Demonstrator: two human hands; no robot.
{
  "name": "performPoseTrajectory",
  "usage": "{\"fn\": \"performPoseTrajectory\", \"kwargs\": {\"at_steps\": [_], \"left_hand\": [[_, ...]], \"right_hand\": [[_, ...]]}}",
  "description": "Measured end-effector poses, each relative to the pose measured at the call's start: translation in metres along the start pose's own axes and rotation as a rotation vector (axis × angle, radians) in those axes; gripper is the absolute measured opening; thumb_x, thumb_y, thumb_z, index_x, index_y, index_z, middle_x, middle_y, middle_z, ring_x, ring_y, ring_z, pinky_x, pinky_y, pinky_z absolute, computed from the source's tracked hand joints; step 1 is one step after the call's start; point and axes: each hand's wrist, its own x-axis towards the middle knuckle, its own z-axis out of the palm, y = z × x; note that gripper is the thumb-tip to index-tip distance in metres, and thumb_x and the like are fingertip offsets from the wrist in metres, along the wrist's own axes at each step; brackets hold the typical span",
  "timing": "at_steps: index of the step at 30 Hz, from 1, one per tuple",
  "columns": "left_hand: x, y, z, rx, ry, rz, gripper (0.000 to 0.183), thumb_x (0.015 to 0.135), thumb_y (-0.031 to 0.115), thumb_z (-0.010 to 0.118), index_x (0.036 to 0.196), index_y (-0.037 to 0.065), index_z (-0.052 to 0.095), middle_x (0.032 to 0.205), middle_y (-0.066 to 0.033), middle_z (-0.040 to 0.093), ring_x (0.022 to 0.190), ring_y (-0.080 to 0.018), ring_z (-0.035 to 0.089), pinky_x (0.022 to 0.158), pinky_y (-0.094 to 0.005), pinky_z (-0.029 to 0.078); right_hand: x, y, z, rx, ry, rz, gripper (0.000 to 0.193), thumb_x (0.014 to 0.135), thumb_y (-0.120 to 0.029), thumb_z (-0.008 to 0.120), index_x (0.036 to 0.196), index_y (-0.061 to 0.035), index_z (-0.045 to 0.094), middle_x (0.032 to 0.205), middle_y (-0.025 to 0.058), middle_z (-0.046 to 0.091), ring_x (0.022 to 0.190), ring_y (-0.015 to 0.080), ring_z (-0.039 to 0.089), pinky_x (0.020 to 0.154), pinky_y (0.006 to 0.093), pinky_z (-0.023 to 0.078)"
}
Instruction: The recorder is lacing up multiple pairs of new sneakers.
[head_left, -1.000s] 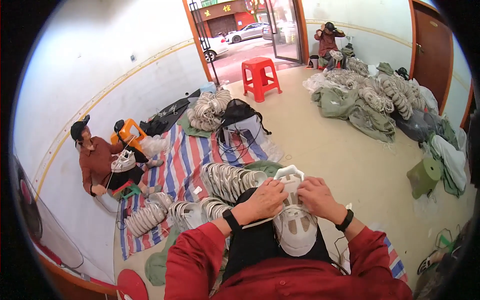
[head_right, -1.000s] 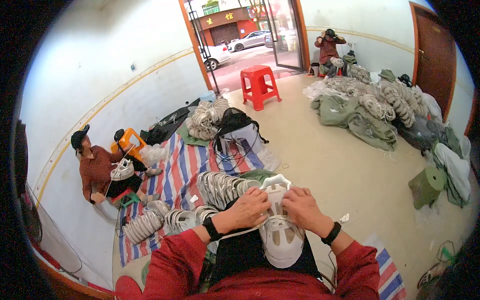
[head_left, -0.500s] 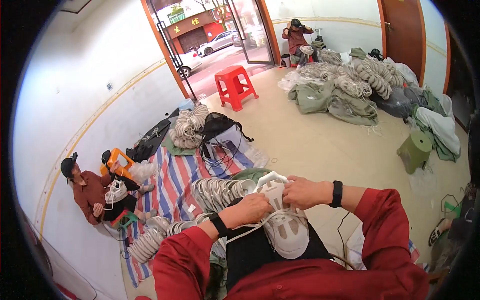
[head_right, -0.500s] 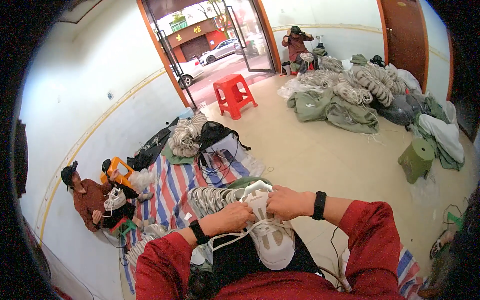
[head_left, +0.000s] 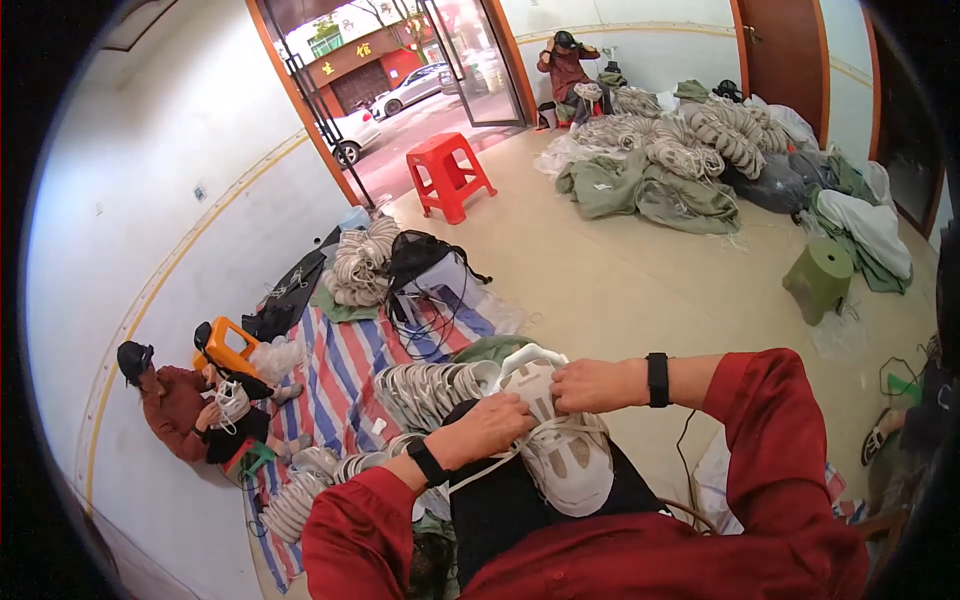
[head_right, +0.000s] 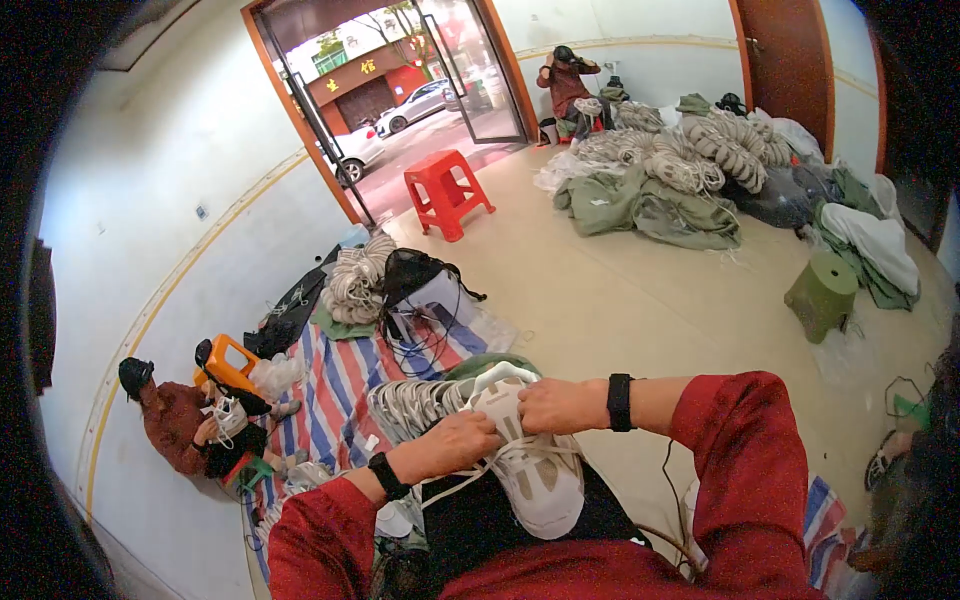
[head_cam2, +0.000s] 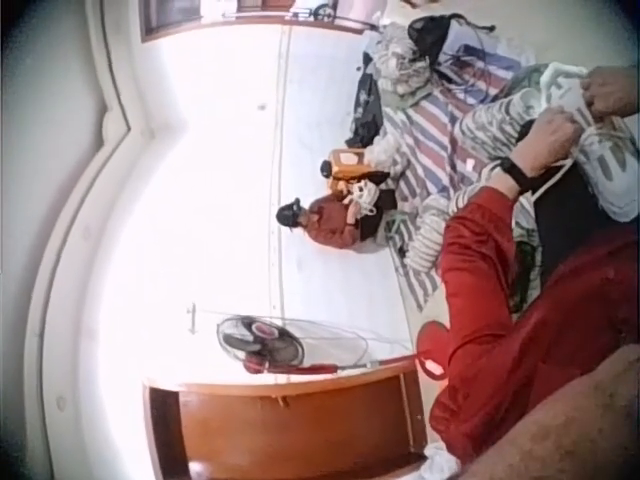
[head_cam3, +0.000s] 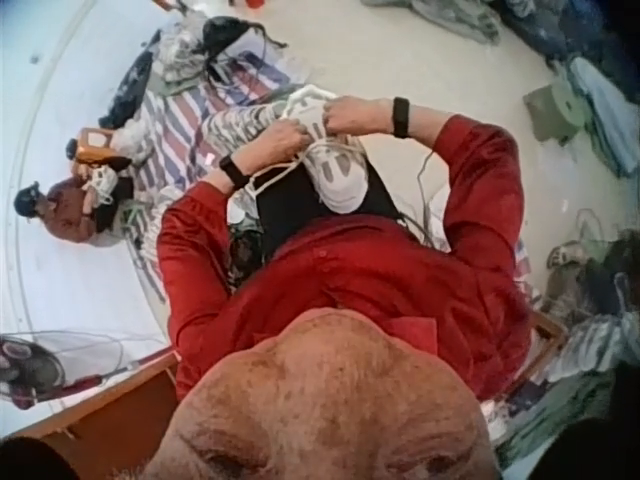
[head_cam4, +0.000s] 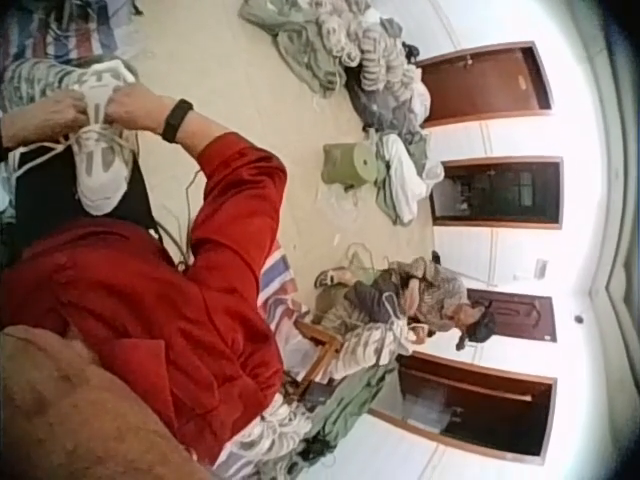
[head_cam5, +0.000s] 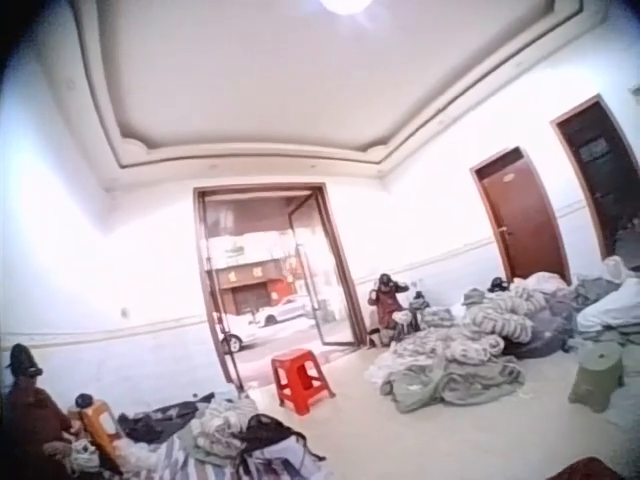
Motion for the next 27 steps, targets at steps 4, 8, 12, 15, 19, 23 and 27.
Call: {"fn": "performPoseTrajectory", "kwargs": {"at_steps": [4, 8, 12, 15, 19, 23, 27], "left_hand": [[0.002, -0.004, 0.005, -0.022, -0.016, -0.002, 0.008, 0.072, 0.009, 0.064, 0.079, 0.01, 0.065, 0.079, -0.0065, 0.058, 0.083, -0.0265, 0.058, 0.073, -0.0384, 0.047], [0.005, -0.005, 0.006, -0.072, -0.036, -0.077, 0.006, 0.076, 0.013, 0.065, 0.076, 0.01, 0.06, 0.079, -0.0082, 0.057, 0.081, -0.0281, 0.057, 0.072, -0.0388, 0.046], [0.005, -0.007, 0.01, -0.072, -0.035, -0.1, 0.005, 0.073, 0.014, 0.065, 0.075, 0.011, 0.062, 0.08, -0.0072, 0.058, 0.083, -0.0282, 0.057, 0.072, -0.0401, 0.047], [0.004, -0.007, 0.015, -0.027, -0.029, -0.093, 0.005, 0.073, 0.014, 0.065, 0.076, 0.012, 0.062, 0.079, -0.0069, 0.057, 0.082, -0.0281, 0.057, 0.072, -0.0395, 0.047], [0.003, -0.007, 0.014, -0.048, -0.009, -0.097, 0.005, 0.074, 0.015, 0.065, 0.076, 0.012, 0.062, 0.079, -0.0066, 0.056, 0.081, -0.028, 0.057, 0.071, -0.0387, 0.047], [0.003, -0.006, 0.014, -0.079, 0.028, -0.096, 0.005, 0.075, 0.013, 0.064, 0.076, 0.01, 0.061, 0.077, -0.0086, 0.055, 0.079, -0.0298, 0.058, 0.069, -0.0399, 0.046], [0.003, -0.007, 0.016, -0.088, 0.002, -0.121, 0.004, 0.075, 0.013, 0.064, 0.077, 0.01, 0.062, 0.078, -0.0089, 0.056, 0.081, -0.0306, 0.058, 0.071, -0.0404, 0.047]], "right_hand": [[-0.001, 0.001, 0.004, 0.007, 0.042, -0.031, 0.007, 0.078, -0.013, 0.06, 0.08, -0.0085, 0.065, 0.083, 0.0055, 0.06, 0.088, 0.022, 0.059, 0.074, 0.0339, 0.05], [-0.003, -0.002, 0.007, -0.042, 0.053, -0.048, 0.006, 0.077, -0.013, 0.06, 0.076, -0.0077, 0.063, 0.082, 0.0057, 0.059, 0.087, 0.0224, 0.058, 0.074, 0.0343, 0.05], [-0.001, -0.005, 0.004, -0.063, -0.01, -0.027, 0.007, 0.076, -0.013, 0.06, 0.075, -0.0074, 0.063, 0.082, 0.0059, 0.059, 0.086, 0.0224, 0.058, 0.075, 0.0343, 0.05], [-0.002, -0.004, 0.008, -0.065, 0.063, -0.054, 0.007, 0.077, -0.013, 0.06, 0.075, -0.0072, 0.063, 0.081, 0.0061, 0.059, 0.087, 0.0226, 0.058, 0.075, 0.0342, 0.05], [-0.002, -0.002, 0.01, -0.024, 0.153, -0.074, 0.008, 0.074, -0.012, 0.062, 0.07, -0.0057, 0.065, 0.078, 0.0089, 0.063, 0.087, 0.0252, 0.062, 0.071, 0.0361, 0.052], [0.0, -0.002, 0.006, -0.029, 0.093, -0.064, 0.009, 0.073, -0.011, 0.062, 0.069, -0.0049, 0.066, 0.076, 0.0105, 0.065, 0.083, 0.0261, 0.063, 0.072, 0.0366, 0.052], [0.003, -0.002, 0.002, -0.054, 0.002, -0.035, 0.008, 0.076, -0.014, 0.06, 0.072, -0.0079, 0.064, 0.081, 0.006, 0.061, 0.088, 0.0237, 0.059, 0.078, 0.0349, 0.05]]}}
